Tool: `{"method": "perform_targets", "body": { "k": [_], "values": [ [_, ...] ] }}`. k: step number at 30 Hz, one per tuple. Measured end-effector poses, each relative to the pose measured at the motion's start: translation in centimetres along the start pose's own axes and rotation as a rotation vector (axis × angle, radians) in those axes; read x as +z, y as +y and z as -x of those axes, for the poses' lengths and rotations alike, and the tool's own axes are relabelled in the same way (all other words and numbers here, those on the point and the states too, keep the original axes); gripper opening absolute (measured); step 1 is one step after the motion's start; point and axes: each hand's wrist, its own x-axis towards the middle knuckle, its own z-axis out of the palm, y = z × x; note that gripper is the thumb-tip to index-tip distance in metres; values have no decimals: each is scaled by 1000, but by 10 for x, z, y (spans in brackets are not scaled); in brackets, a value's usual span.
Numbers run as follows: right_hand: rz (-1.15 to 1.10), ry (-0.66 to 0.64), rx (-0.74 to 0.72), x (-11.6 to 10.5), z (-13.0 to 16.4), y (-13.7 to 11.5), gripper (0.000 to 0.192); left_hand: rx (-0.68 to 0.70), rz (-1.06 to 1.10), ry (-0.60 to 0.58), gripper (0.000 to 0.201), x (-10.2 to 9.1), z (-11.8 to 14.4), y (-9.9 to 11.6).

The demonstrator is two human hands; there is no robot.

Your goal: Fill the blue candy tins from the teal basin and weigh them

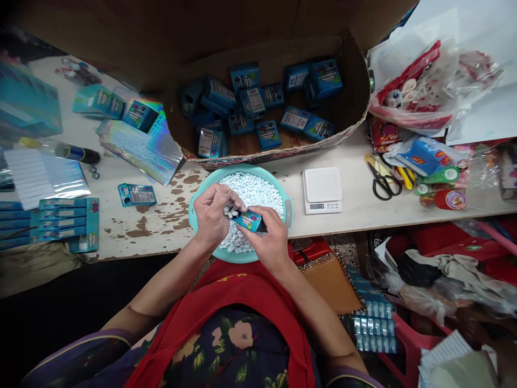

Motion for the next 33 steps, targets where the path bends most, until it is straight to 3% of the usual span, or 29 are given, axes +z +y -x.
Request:
{"method": "perform_targets", "body": {
  "k": [10,13,16,18,21,23,26,28,33],
  "values": [
    [-43,4,19,1,0,1,34,-15,18,-12,31,5,2,2],
    [-81,-12,15,-6,3,4,37,47,37,55,31,-3,-8,1],
    [-143,-7,-13,-18,9,13,40,91,-123,96,31,-20,-30,-20],
    [-169,16,-39,-26,12,21,39,63,-452,-11,32,-31,-47,-45],
    [-165,36,-34,-33,14,30,38,67,-897,-288,27,-38,-61,-86],
    [-143,37,5,-35,14,33,40,96,-1043,-404,28,-36,-60,-103],
    [-103,30,64,-34,13,35,38,61,-1209,-489,34,-33,-51,-110],
    [-87,21,72,-34,13,34,38,-8,-1164,-462,31,-34,-45,-107],
    [24,11,58,-39,11,26,38,-154,-750,-223,28,-42,-39,-97]
  ]
}}
